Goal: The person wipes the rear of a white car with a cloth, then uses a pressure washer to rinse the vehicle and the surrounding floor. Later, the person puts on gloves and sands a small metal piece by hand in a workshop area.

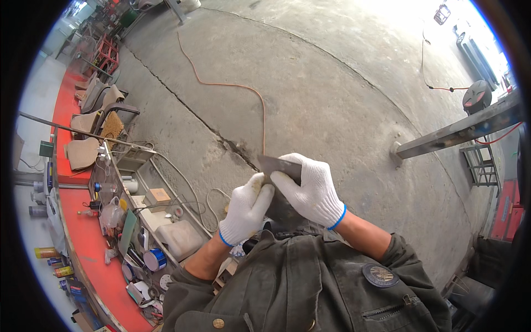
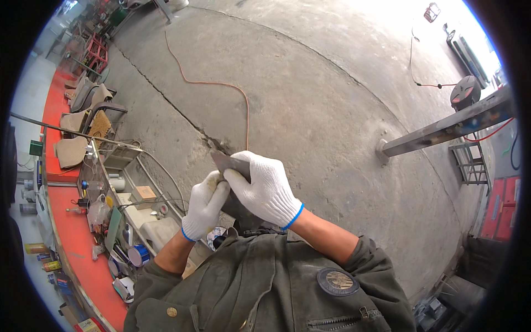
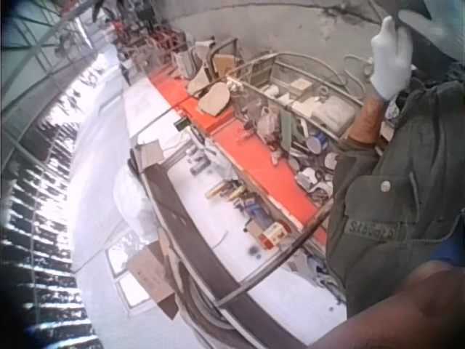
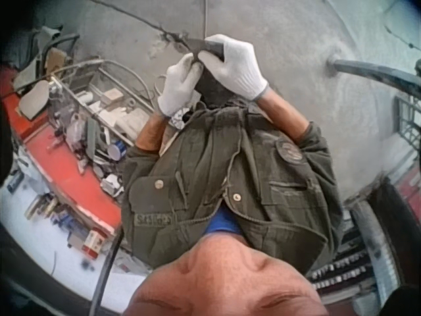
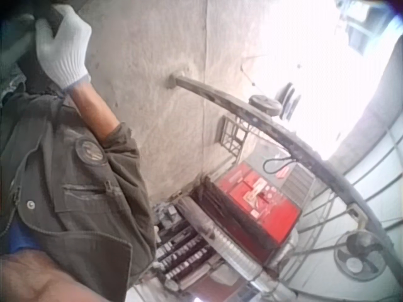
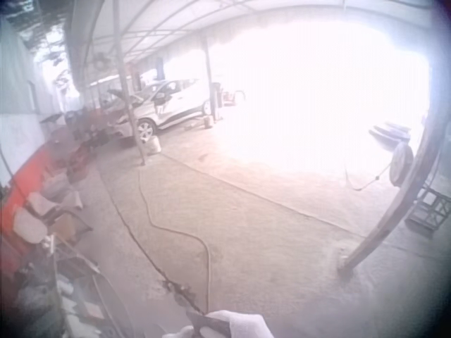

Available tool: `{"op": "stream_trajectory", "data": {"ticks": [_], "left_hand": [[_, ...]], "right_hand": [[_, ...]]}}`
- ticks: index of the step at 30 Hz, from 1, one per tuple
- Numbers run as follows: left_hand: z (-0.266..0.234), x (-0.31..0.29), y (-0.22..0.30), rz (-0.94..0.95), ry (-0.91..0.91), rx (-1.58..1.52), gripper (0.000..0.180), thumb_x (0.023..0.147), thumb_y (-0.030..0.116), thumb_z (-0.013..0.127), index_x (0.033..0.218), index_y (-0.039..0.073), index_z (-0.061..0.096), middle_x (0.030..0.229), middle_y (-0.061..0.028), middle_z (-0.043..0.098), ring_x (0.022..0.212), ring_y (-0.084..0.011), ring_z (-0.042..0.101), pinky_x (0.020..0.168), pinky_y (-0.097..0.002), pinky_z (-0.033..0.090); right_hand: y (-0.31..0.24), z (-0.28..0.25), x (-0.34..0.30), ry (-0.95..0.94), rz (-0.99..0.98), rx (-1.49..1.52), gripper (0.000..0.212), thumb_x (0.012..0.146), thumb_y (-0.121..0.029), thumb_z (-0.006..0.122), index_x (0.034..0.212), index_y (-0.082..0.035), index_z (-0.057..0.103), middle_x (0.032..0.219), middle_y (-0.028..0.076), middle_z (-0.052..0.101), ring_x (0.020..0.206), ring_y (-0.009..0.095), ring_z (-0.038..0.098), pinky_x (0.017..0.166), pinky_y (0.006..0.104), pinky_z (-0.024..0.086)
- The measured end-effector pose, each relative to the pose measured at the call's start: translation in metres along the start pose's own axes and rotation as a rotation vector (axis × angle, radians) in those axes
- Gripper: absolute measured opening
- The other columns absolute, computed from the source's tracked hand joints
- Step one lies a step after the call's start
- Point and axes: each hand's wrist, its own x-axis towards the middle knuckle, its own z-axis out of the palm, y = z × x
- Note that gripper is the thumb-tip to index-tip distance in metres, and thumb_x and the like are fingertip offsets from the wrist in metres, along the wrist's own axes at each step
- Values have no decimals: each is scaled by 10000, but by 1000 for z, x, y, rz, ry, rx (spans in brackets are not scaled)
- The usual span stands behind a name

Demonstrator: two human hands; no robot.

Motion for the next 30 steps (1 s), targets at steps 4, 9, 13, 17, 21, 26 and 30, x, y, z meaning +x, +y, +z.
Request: {"op": "stream_trajectory", "data": {"ticks": [4, 9, 13, 17, 21, 26, 30], "left_hand": [[9, 12, -2, 147, 251, -37, 313, 972, 116, 519, 1249, -28, 543, 949, -159, 678, 857, -151, 634, 800, -288, 503], [15, 11, -1, 108, 279, 95, 308, 963, 107, 529, 1226, -48, 567, 939, -166, 698, 847, -172, 673, 763, -303, 519], [14, 9, -13, 197, 302, 251, 279, 948, 96, 560, 1187, -45, 586, 852, -231, 678, 778, -318, 701, 672, -356, 535], [2, 7, -13, 293, 186, 259, 279, 930, 72, 573, 1179, -51, 582, 847, -262, 666, 808, -400, 680, 638, -386, 534], [-11, 7, -22, 214, 61, 237, 268, 936, 84, 571, 1165, -54, 592, 886, -263, 669, 830, -391, 685, 654, -379, 535], [-5, 16, -10, 226, 309, 89, 284, 954, 102, 559, 1190, -53, 593, 923, -251, 683, 848, -343, 712, 700, -359, 540], [-12, 19, -24, 271, 338, 110, 293, 954, 98, 554, 1206, -47, 591, 927, -253, 685, 856, -341, 713, 719, -369, 543]], "right_hand": [[4, 7, 2, 160, 82, 10, 211, 865, -123, 653, 1013, 27, 665, 843, 181, 701, 759, 196, 705, 691, 316, 533], [14, 12, -3, 177, 142, 23, 200, 868, -132, 652, 995, 22, 669, 804, 177, 692, 722, 182, 687, 673, 318, 525], [15, 23, -6, 206, 98, -3, 182, 860, -110, 651, 987, 19, 667, 799, 187, 686, 724, 219, 698, 672, 325, 526], [11, 25, -8, 192, 51, -37, 166, 857, -89, 645, 981, 19, 668, 808, 200, 685, 748, 249, 710, 678, 329, 530], [5, 21, 1, 91, 51, -79, 186, 856, -93, 649, 998, 25, 670, 829, 187, 696, 767, 232, 710, 692, 320, 532], [10, 30, 15, 183, 154, 52, 214, 856, -107, 660, 1018, 32, 673, 822, 117, 707, 750, 137, 662, 693, 287, 521], [17, 40, 17, 199, 195, 68, 217, 863, -120, 659, 1014, 35, 673, 819, 92, 705, 757, 99, 633, 686, 276, 518]]}}
